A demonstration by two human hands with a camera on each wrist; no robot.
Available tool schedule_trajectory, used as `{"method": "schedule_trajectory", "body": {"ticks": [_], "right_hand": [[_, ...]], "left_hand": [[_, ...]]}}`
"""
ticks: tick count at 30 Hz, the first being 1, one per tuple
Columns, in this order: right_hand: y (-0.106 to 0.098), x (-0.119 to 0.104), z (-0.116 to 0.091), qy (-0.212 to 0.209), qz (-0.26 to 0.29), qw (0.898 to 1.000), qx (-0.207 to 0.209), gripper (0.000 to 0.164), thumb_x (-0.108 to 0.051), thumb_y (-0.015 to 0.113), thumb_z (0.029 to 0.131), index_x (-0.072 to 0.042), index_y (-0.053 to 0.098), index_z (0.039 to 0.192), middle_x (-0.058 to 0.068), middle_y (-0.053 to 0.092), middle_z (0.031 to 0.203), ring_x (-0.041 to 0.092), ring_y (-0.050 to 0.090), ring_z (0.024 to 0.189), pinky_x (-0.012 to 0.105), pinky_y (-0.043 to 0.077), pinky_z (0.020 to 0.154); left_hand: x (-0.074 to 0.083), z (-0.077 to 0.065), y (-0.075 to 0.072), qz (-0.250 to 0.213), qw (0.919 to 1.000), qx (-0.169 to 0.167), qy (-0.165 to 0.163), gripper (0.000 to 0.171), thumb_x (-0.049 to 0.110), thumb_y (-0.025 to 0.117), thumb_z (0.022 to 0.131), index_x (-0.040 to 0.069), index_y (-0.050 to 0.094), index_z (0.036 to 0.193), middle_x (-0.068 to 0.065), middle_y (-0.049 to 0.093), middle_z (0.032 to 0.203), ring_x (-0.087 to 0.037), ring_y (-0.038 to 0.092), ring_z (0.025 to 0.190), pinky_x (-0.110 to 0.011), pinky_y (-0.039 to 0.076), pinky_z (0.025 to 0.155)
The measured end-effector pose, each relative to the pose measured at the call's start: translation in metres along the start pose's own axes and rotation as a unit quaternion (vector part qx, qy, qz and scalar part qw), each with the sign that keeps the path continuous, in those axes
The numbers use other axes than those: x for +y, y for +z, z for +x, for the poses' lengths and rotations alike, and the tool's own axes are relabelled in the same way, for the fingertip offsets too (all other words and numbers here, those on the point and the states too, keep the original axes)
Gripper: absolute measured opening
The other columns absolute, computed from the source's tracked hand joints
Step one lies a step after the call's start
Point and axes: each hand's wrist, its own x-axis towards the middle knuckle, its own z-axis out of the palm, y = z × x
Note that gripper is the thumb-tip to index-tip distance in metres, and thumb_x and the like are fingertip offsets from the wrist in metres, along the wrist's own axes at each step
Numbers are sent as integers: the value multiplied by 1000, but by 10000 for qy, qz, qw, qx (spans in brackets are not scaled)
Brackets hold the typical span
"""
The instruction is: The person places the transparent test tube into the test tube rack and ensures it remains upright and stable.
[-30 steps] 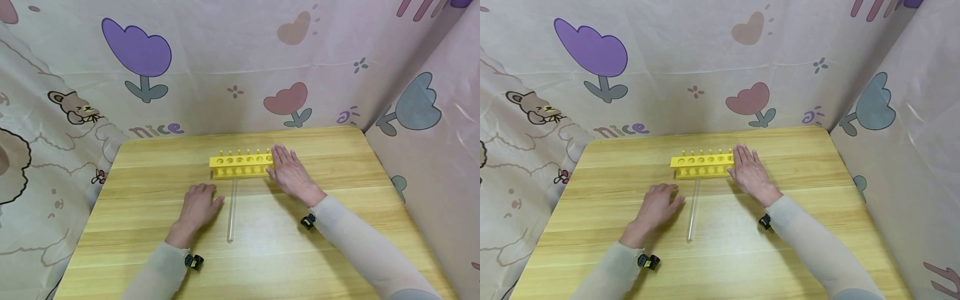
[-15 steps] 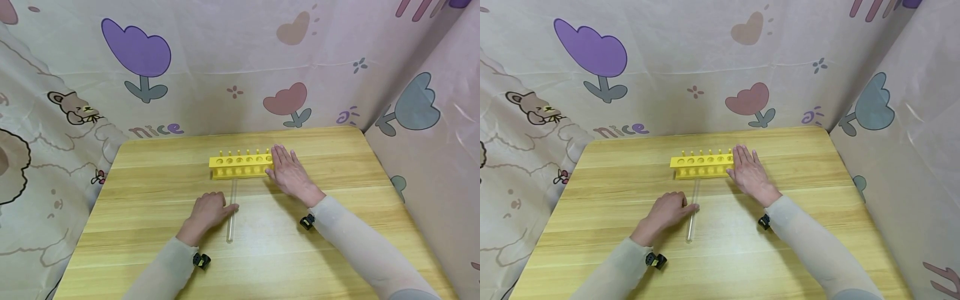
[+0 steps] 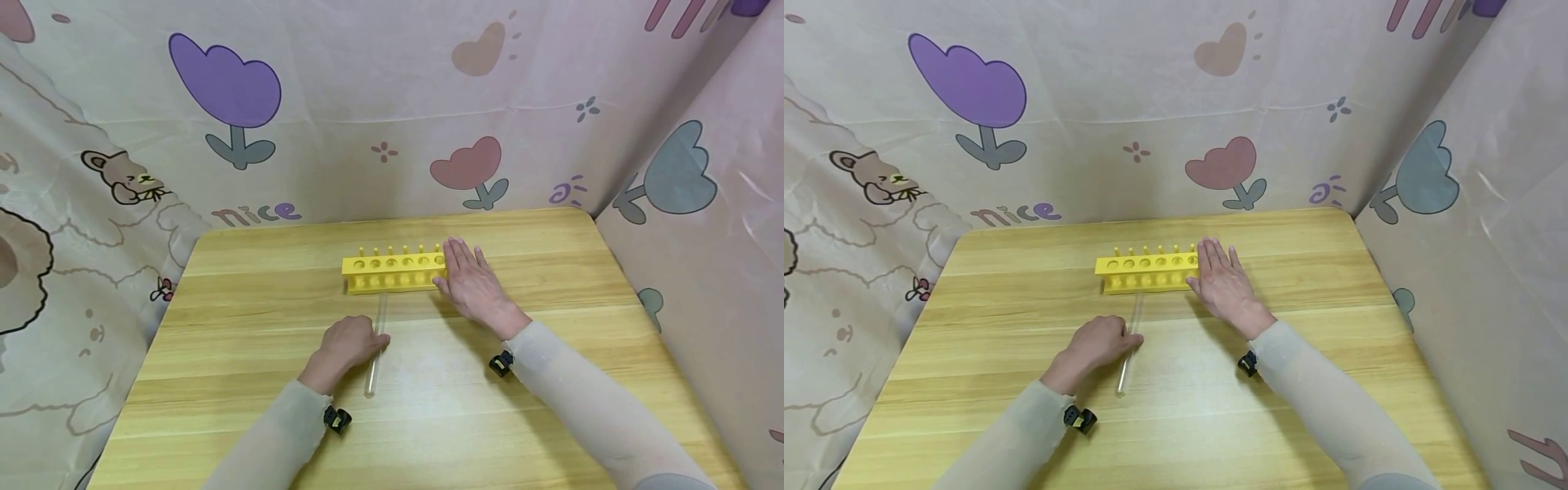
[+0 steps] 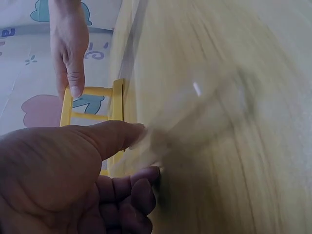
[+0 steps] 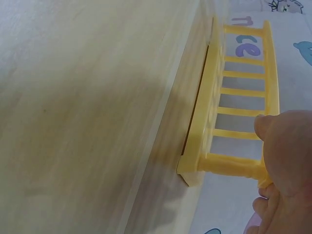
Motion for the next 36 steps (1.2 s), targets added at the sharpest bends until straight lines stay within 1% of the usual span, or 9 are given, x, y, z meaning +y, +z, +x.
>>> {"method": "schedule_trajectory", "body": {"ticks": [5,9,12,16,20,25,28,31,36], "right_hand": [[0,0,0,5,23,10000,-34,79,-46,40,113,4,9,166,25,11,174,39,11,163,57,7,130],[-1,0,0,-16,6,10000,-14,79,-47,40,113,4,10,166,25,12,174,39,11,163,57,7,130],[-2,0,1,-22,3,10000,13,80,-47,41,113,5,11,166,26,13,174,39,11,163,57,8,130],[-2,1,0,-23,-11,10000,28,80,-47,41,113,6,11,166,26,14,173,39,12,163,58,9,130],[-1,2,0,-23,-13,10000,42,80,-46,41,113,6,11,166,27,15,173,40,13,162,59,10,130],[1,2,1,-36,12,10000,56,80,-46,41,113,6,11,166,27,15,173,40,13,162,59,10,130],[0,2,1,-47,-6,10000,37,80,-47,41,113,6,11,166,27,14,173,40,13,162,59,11,130],[0,1,1,-35,-5,10000,-10,80,-47,40,113,5,10,166,26,13,174,39,11,163,58,9,130],[0,0,1,-21,18,10000,-61,81,-48,40,113,5,9,166,25,11,174,38,10,163,58,7,130]], "left_hand": [[-1,-6,-7,-323,9994,-65,118,30,37,67,98,13,62,81,-2,61,72,-19,55,62,-33,45,57],[-1,-15,-18,-620,9974,78,365,24,34,68,99,15,63,86,2,63,77,-16,56,63,-31,45,60],[1,-22,-28,-776,9947,363,560,19,32,69,98,17,64,89,3,62,76,-14,54,63,-30,43,60],[4,-27,-41,-753,9866,1047,997,15,29,70,99,18,64,91,4,62,78,-13,52,65,-31,43,61],[3,-26,-43,-312,9643,1971,1743,15,29,74,100,16,67,97,2,68,90,-16,59,78,-36,49,72],[-3,-19,-35,651,9126,3164,2507,26,32,77,98,8,71,105,-7,67,93,-29,58,90,-43,45,80],[-6,-14,-31,940,8900,3563,2684,30,34,78,97,6,71,104,-7,64,89,-29,56,87,-42,42,78],[-9,-11,-30,1031,8808,3684,2790,30,34,78,97,5,70,102,-7,62,86,-28,54,84,-41,40,76],[-9,-9,-41,1107,8769,3716,2840,30,32,77,98,2,69,100,-10,63,84,-30,53,81,-42,39,75]]}}
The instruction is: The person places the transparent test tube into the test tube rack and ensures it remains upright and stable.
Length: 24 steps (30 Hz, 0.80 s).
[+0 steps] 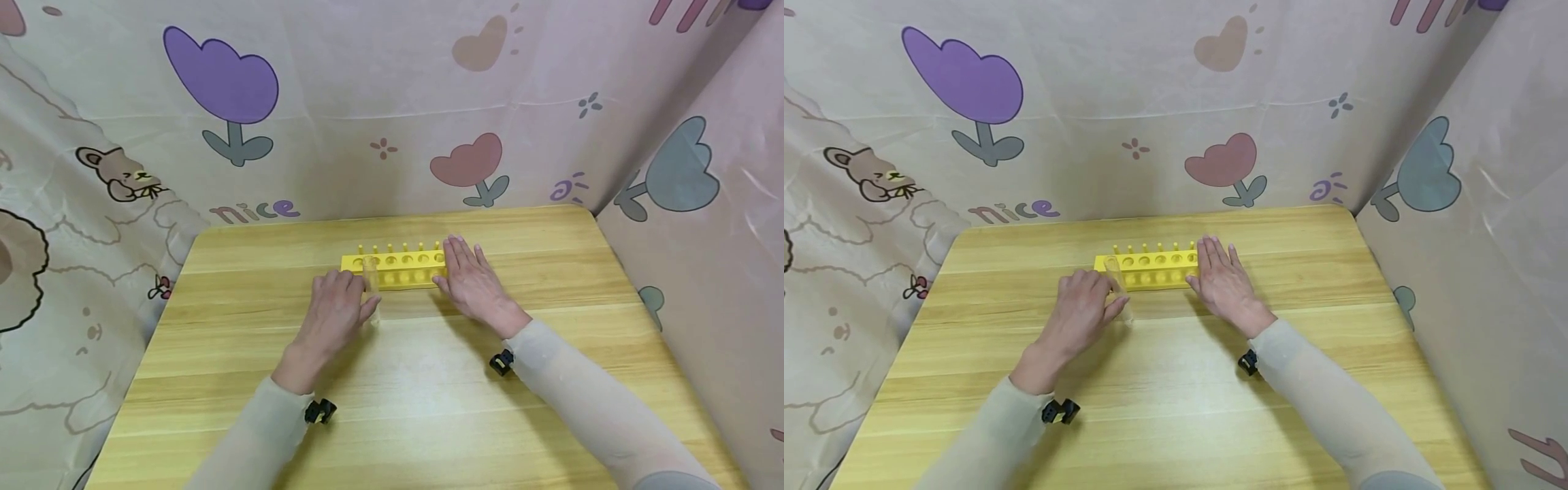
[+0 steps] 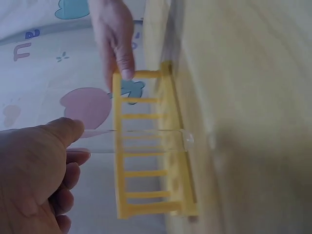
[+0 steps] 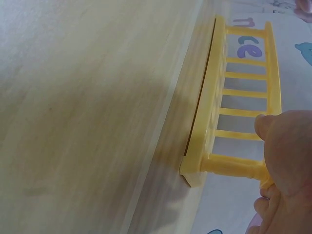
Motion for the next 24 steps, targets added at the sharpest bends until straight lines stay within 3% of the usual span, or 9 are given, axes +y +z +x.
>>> {"method": "schedule_trajectory", "body": {"ticks": [14,19,24], "right_hand": [[0,2,1,40,-82,9999,44,81,-49,40,112,4,10,166,25,14,174,38,11,163,59,10,130],[1,2,0,75,-24,10000,-6,81,-49,39,113,3,8,167,24,10,175,37,9,163,57,6,130],[1,0,1,94,27,9999,-78,82,-49,39,113,3,6,167,23,6,175,36,7,164,56,4,131]], "left_hand": [[-12,56,-46,-214,9973,-128,-686,38,35,71,102,-2,70,108,-16,67,93,-36,54,87,-48,35,80],[-17,76,-47,-337,9948,-252,-924,40,36,67,105,-3,69,111,-15,66,97,-35,50,91,-48,33,84],[-22,86,-39,-343,9924,-454,-1087,42,39,63,106,-2,68,114,-14,64,100,-34,50,95,-48,33,87]]}}
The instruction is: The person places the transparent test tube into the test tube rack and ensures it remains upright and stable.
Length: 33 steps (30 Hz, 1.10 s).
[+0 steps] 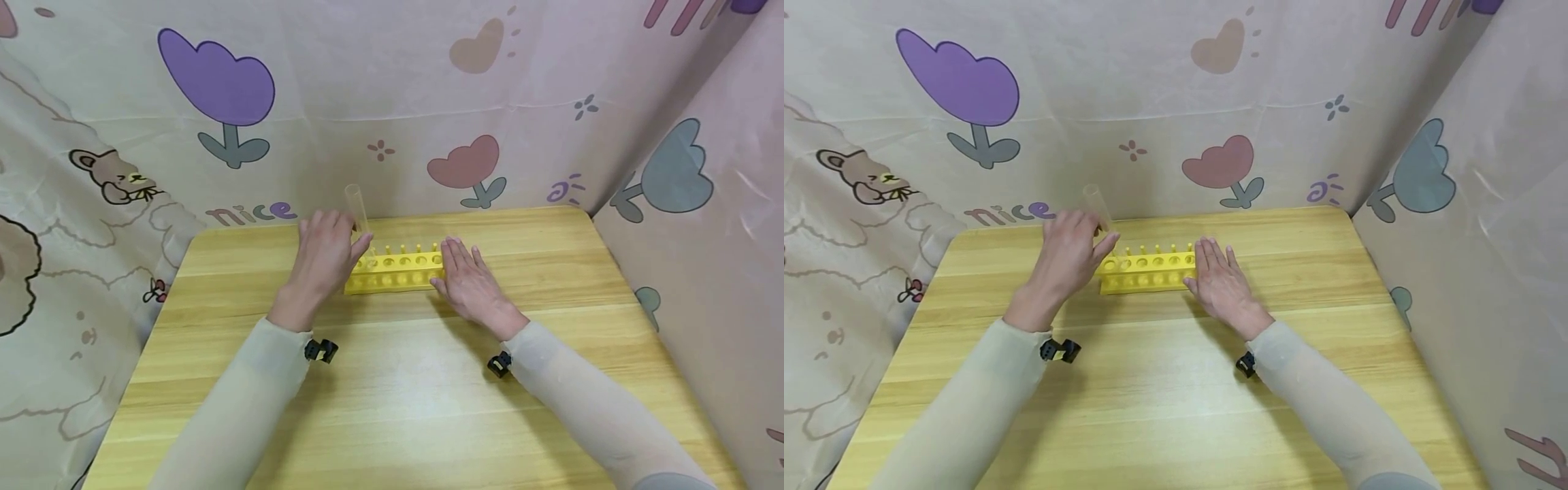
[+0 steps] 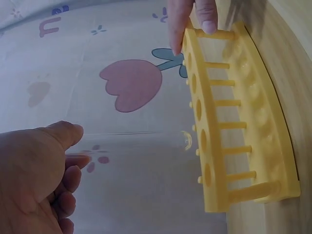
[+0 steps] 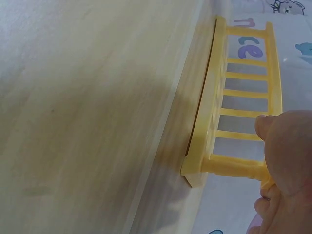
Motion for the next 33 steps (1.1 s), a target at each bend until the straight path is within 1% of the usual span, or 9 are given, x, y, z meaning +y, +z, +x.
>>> {"method": "schedule_trajectory", "body": {"ticks": [2,7,13,19,25,29,33], "right_hand": [[0,0,0,3,-2,10000,-28,82,-49,39,113,3,6,167,22,5,175,36,7,164,56,4,131],[0,0,1,-18,-31,10000,2,82,-49,39,113,3,7,167,24,8,175,36,8,164,56,5,131],[0,0,0,-28,-52,10000,40,82,-49,39,113,3,7,167,24,9,175,37,9,163,56,5,131],[1,1,-1,-93,-52,9998,146,81,-48,40,113,5,10,166,25,12,174,38,12,163,57,8,130],[1,1,0,-95,-55,9998,169,81,-48,41,112,5,10,166,25,12,174,38,12,163,57,8,130],[2,1,0,-76,-68,9998,164,81,-48,41,113,5,10,166,25,13,174,38,12,163,57,8,131],[2,1,0,-68,-74,9999,127,81,-48,40,113,5,9,166,25,11,174,37,11,163,56,8,131]], "left_hand": [[0,2,3,39,10000,-62,-36,44,41,62,107,-2,67,115,-13,63,98,-33,49,93,-46,32,86],[-2,5,8,128,9999,-73,-34,43,41,63,106,-1,67,114,-12,61,94,-31,47,88,-45,32,82],[-3,6,16,149,9996,-206,-96,41,43,63,106,2,65,112,-10,58,91,-30,45,87,-45,31,84],[-5,2,28,53,9988,-427,-234,42,41,62,107,1,68,116,-11,63,99,-32,49,94,-45,33,85],[-8,-1,37,-75,9982,-532,-283,40,39,64,106,1,68,117,-13,67,105,-33,53,99,-47,35,87],[-10,-2,42,-65,9981,-565,-254,41,41,63,106,2,68,117,-14,67,106,-33,53,100,-46,36,87],[-13,-4,49,-49,9979,-580,-269,40,41,62,107,2,69,115,-13,68,105,-33,53,98,-45,36,87]]}}
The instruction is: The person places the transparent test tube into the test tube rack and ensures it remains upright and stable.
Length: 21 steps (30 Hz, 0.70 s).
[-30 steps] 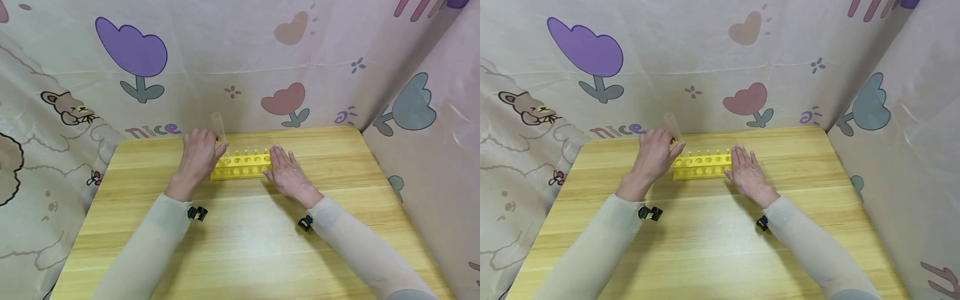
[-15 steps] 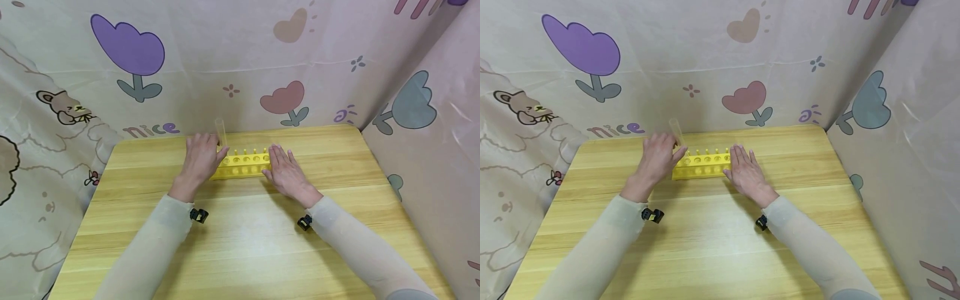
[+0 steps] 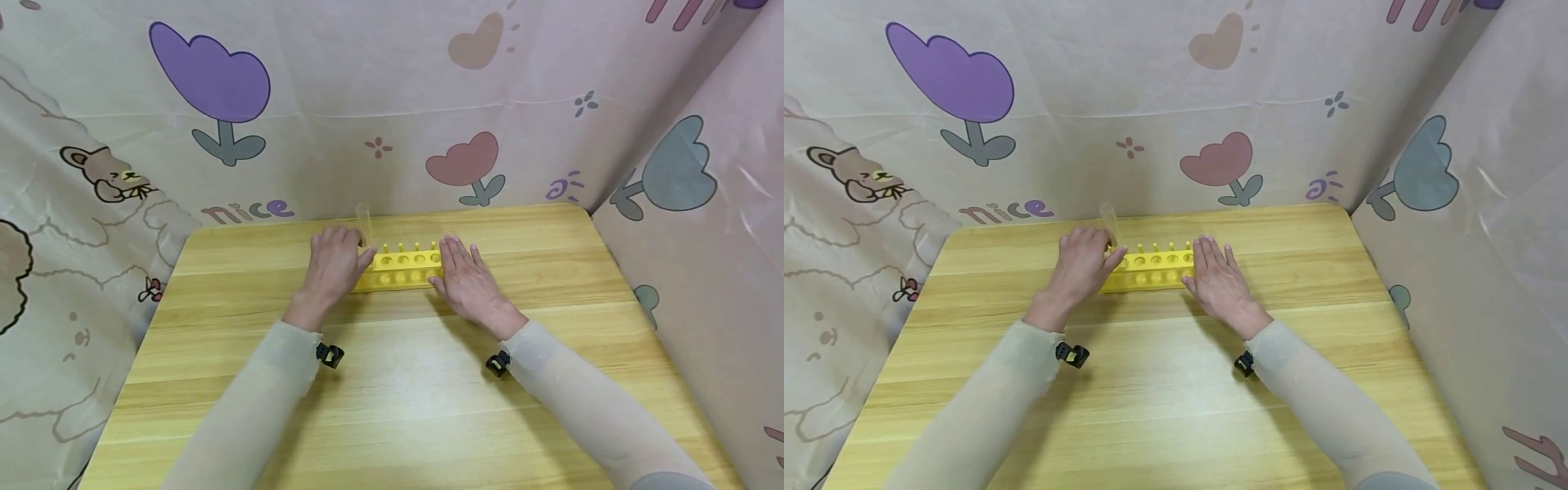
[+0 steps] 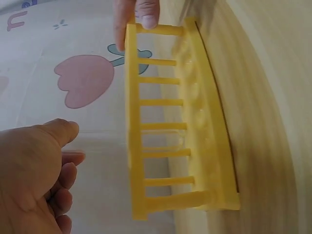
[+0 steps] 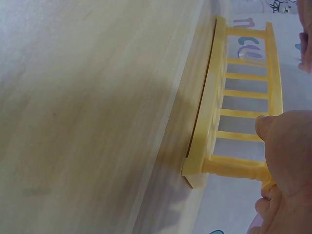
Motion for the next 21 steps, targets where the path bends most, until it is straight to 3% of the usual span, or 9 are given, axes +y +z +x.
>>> {"method": "schedule_trajectory", "body": {"ticks": [9,21], "right_hand": [[0,-1,-1,-18,10,10000,41,81,-48,41,113,5,9,166,25,10,174,38,11,163,58,10,130],[1,-1,0,-4,-14,10000,79,82,-47,44,112,6,12,165,26,14,173,39,15,162,59,12,130]], "left_hand": [[-4,-3,11,-107,9998,-92,-159,39,40,64,106,2,69,113,-10,63,98,-30,49,93,-43,33,85],[-9,-6,18,-47,9997,-204,-104,40,42,61,107,3,68,116,-11,64,101,-31,50,94,-43,36,84]]}}
